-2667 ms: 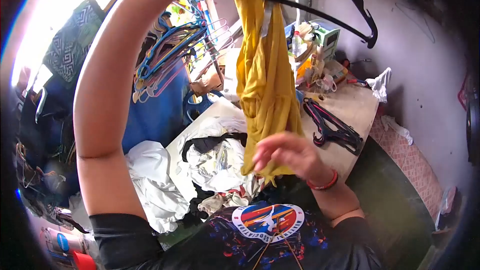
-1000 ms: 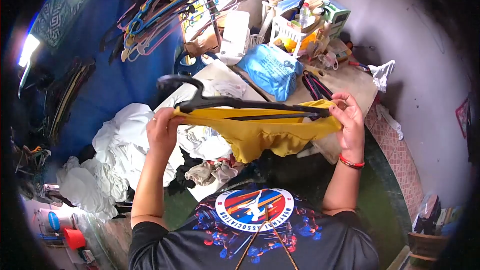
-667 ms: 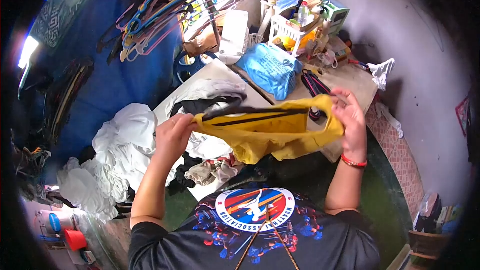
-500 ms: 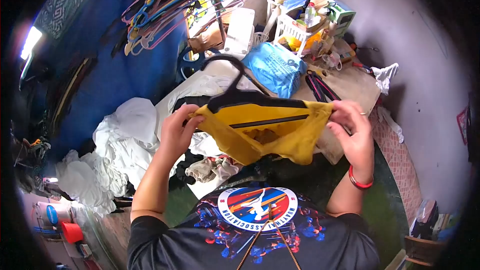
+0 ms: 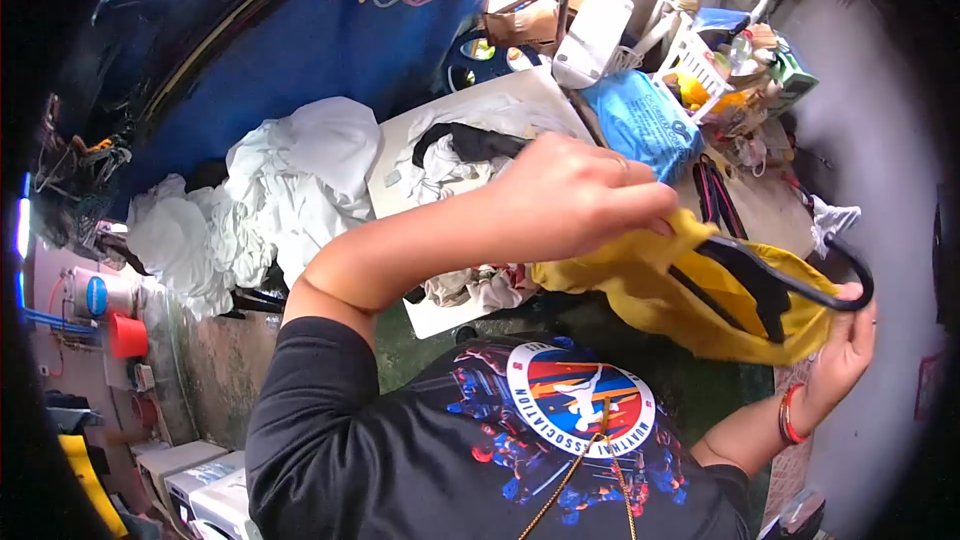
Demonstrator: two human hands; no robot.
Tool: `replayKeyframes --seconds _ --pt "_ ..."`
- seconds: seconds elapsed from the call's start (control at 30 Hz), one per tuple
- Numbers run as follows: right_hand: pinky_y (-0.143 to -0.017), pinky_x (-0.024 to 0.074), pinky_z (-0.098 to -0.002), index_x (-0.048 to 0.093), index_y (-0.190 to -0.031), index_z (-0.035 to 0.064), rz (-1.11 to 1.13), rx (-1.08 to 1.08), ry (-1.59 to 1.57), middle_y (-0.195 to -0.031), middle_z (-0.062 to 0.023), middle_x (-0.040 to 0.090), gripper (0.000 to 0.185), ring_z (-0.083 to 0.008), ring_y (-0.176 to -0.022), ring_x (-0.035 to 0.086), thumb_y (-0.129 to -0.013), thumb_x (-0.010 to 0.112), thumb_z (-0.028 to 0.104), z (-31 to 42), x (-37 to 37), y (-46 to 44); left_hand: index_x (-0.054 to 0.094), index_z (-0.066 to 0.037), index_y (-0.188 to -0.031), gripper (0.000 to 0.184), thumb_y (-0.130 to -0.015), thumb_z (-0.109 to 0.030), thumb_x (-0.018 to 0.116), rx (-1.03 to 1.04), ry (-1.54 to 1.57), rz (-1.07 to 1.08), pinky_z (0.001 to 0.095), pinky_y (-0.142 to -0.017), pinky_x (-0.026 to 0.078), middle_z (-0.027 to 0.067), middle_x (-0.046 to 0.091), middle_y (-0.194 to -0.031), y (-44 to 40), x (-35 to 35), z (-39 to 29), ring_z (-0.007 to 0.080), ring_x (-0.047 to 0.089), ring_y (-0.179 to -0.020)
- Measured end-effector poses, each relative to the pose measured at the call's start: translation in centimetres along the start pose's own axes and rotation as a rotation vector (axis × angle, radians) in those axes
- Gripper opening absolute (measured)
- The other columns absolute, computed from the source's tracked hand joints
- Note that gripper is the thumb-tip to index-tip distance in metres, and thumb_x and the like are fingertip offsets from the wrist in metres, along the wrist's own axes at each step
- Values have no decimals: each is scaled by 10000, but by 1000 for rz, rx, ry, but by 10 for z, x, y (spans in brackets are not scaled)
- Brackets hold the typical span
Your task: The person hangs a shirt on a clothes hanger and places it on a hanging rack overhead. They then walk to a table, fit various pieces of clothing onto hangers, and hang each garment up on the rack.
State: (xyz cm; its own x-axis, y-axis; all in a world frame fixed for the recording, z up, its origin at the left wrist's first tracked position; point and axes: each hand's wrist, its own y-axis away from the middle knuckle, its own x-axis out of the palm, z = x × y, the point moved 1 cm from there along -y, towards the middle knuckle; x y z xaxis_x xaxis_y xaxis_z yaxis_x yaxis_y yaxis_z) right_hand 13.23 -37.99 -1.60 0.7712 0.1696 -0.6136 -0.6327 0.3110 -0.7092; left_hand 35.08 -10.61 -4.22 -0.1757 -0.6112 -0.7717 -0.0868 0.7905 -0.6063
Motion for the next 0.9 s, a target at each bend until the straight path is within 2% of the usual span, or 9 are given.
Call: replayKeyframes --seconds 0.13,0.3,0.4,0.47,0.57,0.63,0.7,0.77,0.9 --pt "-841 435 -348 631 -984 -49 540 -2 -204 -939 -160 622 387 -278 -916 584 -905 575 325 17 -15 -1 605 -95 -915 190 -770 -172 701 -35 60 -190 331 -507 485 44 640 -788 -2 15 7 238 632 -638" --pt "-797 423 -341 530 -859 -65 674 85 7 -893 -183 542 180 -308 -811 524 -801 635 68 37 -10 8 623 -111 -946 211 -760 -157 712 0 49 -174 335 -518 488 34 643 -782 -6 27 1 221 638 -649" --pt "-785 413 -337 468 -800 -60 519 -12 -55 -859 -194 492 172 -320 -784 484 -726 622 -39 27 -10 13 638 -111 -983 243 -753 -135 714 71 144 -336 336 -552 490 32 637 -760 -13 26 10 230 637 -671" --pt "-872 417 -287 570 -1091 -78 462 -44 -3 -1185 -155 553 205 -191 -966 552 -913 520 11 -13 -42 28 626 -117 -1084 341 -754 -120 710 30 135 -253 365 -754 466 52 654 -925 -10 13 12 246 618 -883" --pt "-868 401 -292 558 -991 -81 192 303 -208 -1025 -143 573 129 -193 -920 519 -920 492 4 -20 -70 39 592 -118 -1178 424 -769 -121 702 24 151 -284 402 -945 367 75 594 -1200 4 -5 25 260 537 -1093" --pt "-836 407 -272 547 -1085 -89 73 423 -228 -992 -114 569 193 -165 -884 508 -952 468 27 -38 -102 55 600 -81 -1127 353 -789 -116 698 -235 162 -265 388 -889 429 91 616 -1092 45 -1 47 282 570 -1014" --pt "-759 399 -237 519 -1169 -91 6 442 -234 -949 -87 553 257 -124 -811 473 -972 465 64 -67 -140 75 635 -42 -969 162 -855 -156 645 -603 276 -33 378 -775 474 119 649 -946 110 22 81 292 618 -885" --pt "-731 395 -200 503 -1248 -33 100 621 -81 -960 -31 554 319 -74 -791 473 -965 506 113 -68 -145 82 646 -63 -973 316 -836 -347 637 -1010 84 464 392 -769 482 144 653 -922 206 73 99 331 621 -885" --pt "-809 437 -253 579 -1150 -45 297 415 178 -1019 -60 623 248 -126 -872 547 -928 551 63 -58 -118 77 642 -85 -988 272 -790 -272 636 -969 -287 783 437 -786 503 168 656 -918 339 138 80 345 630 -888"
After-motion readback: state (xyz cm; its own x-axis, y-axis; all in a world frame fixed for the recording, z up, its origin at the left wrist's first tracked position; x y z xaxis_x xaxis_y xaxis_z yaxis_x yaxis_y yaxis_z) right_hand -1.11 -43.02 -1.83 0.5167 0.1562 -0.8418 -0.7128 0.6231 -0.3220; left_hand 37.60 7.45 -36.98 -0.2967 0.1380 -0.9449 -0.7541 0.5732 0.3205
